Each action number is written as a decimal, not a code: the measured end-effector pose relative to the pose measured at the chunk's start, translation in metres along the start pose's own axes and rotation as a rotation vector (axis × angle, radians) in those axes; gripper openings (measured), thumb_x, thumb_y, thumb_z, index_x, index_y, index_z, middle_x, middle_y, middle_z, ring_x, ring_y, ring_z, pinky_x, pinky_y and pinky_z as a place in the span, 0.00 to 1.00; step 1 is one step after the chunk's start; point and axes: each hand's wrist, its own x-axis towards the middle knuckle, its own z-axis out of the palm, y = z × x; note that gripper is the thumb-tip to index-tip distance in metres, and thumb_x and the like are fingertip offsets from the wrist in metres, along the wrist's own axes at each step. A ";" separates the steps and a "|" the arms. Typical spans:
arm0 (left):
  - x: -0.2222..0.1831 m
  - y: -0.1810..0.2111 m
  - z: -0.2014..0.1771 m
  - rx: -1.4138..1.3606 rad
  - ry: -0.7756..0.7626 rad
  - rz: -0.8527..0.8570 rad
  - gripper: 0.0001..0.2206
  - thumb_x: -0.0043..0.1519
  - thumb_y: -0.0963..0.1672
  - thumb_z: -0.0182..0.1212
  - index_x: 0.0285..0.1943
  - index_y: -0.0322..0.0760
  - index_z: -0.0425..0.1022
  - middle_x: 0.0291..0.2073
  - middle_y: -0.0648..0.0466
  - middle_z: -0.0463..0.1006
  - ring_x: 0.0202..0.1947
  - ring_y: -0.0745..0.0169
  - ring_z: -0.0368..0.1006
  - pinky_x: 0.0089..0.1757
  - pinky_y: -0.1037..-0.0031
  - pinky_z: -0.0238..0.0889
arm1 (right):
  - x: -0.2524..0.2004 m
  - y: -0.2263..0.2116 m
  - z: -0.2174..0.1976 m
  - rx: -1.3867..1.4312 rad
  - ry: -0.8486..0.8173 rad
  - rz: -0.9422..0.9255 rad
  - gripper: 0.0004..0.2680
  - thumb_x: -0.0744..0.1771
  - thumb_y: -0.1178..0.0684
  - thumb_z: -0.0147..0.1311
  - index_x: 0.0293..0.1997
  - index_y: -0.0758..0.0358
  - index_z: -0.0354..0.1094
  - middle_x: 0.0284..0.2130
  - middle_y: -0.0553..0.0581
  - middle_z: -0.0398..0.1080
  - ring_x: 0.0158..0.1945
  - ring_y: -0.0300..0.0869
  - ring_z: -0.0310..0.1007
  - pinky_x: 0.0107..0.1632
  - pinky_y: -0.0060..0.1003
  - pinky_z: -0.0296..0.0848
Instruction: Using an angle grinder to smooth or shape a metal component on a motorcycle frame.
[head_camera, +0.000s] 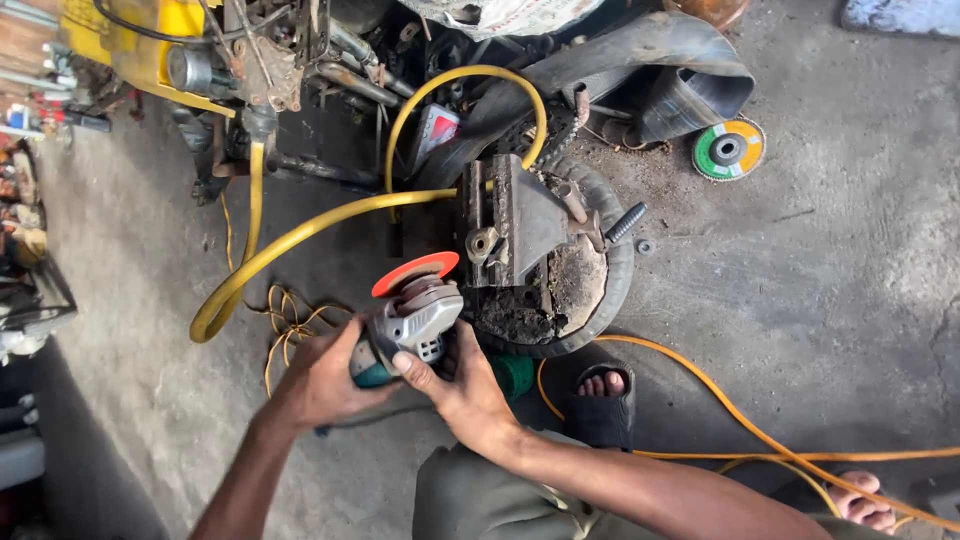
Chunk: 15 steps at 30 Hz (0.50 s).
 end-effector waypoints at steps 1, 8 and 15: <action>0.009 -0.001 -0.008 0.071 -0.017 0.056 0.34 0.41 0.51 0.79 0.58 0.46 0.71 0.38 0.52 0.84 0.35 0.51 0.82 0.37 0.64 0.73 | 0.001 0.004 0.004 0.101 0.033 -0.053 0.26 0.62 0.39 0.59 0.62 0.61 0.58 0.57 0.55 0.72 0.61 0.38 0.71 0.64 0.34 0.70; 0.057 -0.011 -0.035 0.141 -0.018 0.521 0.38 0.40 0.46 0.81 0.63 0.40 0.69 0.53 0.52 0.82 0.48 0.53 0.81 0.43 0.67 0.70 | 0.005 0.009 0.023 0.092 0.177 -0.116 0.33 0.62 0.31 0.52 0.71 0.58 0.49 0.66 0.56 0.64 0.70 0.41 0.61 0.70 0.39 0.59; 0.074 -0.018 -0.033 0.191 -0.003 0.624 0.40 0.39 0.47 0.81 0.65 0.38 0.69 0.57 0.51 0.80 0.52 0.54 0.80 0.46 0.68 0.72 | 0.009 0.018 0.030 0.186 0.253 -0.172 0.31 0.63 0.33 0.53 0.71 0.56 0.49 0.64 0.55 0.67 0.67 0.40 0.64 0.68 0.39 0.61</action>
